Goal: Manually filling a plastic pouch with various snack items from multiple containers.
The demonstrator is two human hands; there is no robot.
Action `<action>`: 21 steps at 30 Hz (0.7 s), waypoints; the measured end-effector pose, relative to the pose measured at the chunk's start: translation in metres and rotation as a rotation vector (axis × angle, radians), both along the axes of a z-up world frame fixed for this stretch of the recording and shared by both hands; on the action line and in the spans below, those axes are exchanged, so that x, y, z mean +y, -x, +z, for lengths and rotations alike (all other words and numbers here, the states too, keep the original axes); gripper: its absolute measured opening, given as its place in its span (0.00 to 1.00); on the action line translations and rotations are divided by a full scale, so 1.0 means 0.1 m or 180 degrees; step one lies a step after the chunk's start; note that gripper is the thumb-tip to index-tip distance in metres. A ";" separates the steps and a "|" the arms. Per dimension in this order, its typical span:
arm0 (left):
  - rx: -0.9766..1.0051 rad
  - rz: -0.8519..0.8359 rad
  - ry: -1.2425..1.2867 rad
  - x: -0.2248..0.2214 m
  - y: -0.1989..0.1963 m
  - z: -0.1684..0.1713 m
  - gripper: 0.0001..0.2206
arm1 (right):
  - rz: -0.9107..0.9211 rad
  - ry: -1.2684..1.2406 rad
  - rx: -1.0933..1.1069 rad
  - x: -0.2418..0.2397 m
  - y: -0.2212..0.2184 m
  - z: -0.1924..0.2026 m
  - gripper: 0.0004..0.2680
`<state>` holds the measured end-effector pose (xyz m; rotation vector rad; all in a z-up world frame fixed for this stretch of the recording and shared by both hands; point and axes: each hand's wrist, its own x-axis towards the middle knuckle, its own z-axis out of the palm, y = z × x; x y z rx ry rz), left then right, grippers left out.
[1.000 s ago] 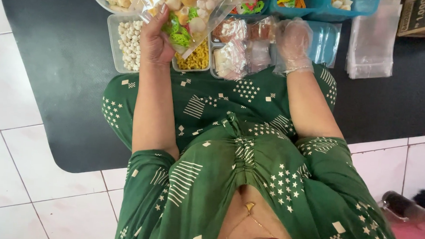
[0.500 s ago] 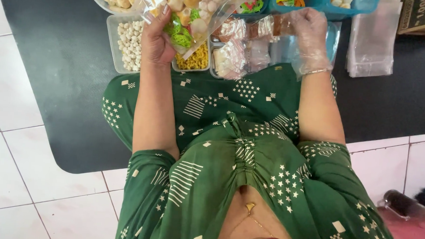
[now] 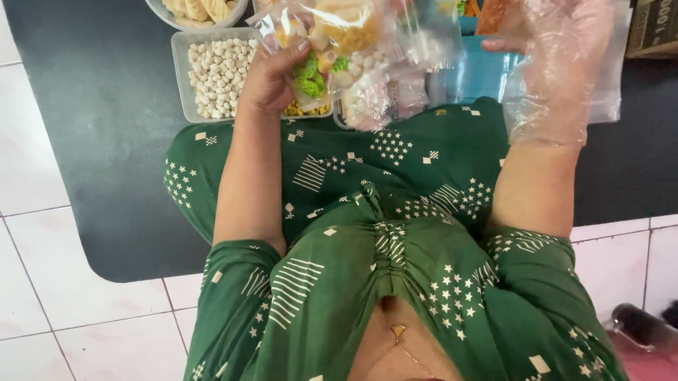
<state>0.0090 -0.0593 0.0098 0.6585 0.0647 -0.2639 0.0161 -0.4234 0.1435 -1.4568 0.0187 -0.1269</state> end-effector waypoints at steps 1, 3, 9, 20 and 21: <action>-0.0008 0.0000 0.0003 -0.02 0.01 0.01 0.19 | 0.0000 0.0003 -0.0008 0.17 0.08 0.23 0.11; -0.0052 -0.0166 -0.0125 -0.05 0.02 0.04 0.17 | 0.0139 0.0462 -0.0344 0.49 0.24 0.70 0.09; -0.0281 -0.0294 -0.0226 -0.08 0.05 0.11 0.17 | 0.0671 0.0703 -0.0146 0.43 0.10 0.47 0.09; -0.0406 -0.0503 -0.0347 -0.12 0.02 0.12 0.14 | 0.0861 0.0923 0.0045 0.39 0.11 0.36 0.08; -0.0337 -0.0415 -0.0488 -0.14 0.02 0.12 0.14 | 0.0882 0.0863 0.0300 0.42 0.10 0.34 0.09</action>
